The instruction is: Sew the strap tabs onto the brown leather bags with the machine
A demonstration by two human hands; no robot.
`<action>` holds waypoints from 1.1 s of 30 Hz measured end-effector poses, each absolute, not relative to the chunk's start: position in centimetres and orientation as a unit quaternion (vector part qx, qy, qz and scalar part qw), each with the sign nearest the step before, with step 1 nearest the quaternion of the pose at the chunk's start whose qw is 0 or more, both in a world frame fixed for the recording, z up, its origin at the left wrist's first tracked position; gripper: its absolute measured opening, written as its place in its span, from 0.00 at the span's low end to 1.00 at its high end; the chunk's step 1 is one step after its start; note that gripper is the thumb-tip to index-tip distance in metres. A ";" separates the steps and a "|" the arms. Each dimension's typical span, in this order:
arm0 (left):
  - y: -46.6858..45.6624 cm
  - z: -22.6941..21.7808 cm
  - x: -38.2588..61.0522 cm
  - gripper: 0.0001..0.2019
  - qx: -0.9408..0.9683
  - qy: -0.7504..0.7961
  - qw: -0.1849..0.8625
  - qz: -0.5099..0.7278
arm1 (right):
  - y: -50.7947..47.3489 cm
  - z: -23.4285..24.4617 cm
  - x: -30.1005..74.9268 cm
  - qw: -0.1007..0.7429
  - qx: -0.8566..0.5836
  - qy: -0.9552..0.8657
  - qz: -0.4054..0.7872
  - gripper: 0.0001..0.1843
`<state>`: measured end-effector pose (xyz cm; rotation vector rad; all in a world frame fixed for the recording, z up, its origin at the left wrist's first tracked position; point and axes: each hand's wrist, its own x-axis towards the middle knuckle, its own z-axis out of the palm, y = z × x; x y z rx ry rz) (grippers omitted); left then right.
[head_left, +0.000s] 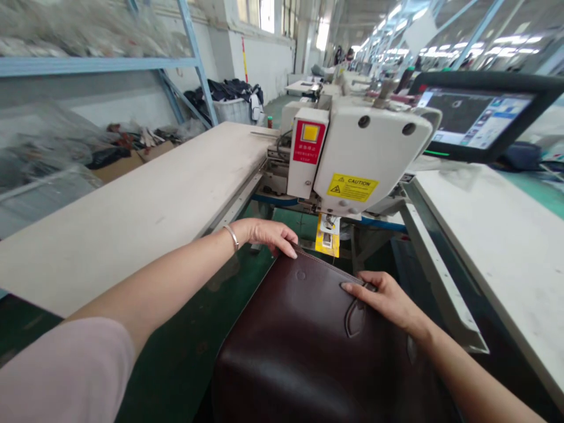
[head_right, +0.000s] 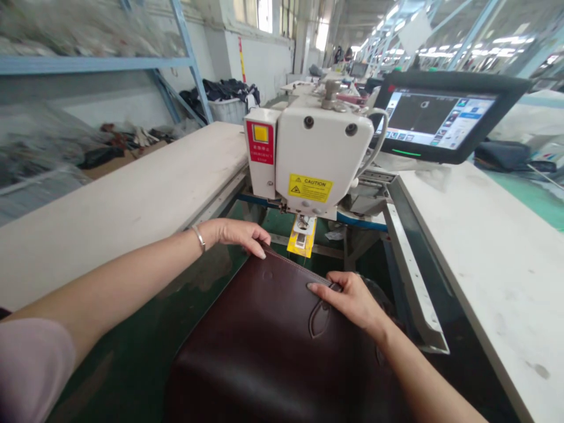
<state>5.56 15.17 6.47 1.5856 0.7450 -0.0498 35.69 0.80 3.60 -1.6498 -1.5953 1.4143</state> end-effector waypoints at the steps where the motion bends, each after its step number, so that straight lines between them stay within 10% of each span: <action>1: 15.1 5.9 5.5 0.17 0.663 0.327 0.674 0.002 | 1.3 3.7 36.1 0.228 -0.603 -0.568 0.512 0.31; 14: 18.7 2.7 9.5 0.27 0.575 0.356 0.701 0.228 | 10.0 4.5 40.5 0.252 -0.660 -0.498 0.503 0.32; 33: 19.7 1.7 8.9 0.25 0.600 0.307 0.708 0.211 | 12.6 4.2 41.4 0.266 -0.644 -0.467 0.544 0.33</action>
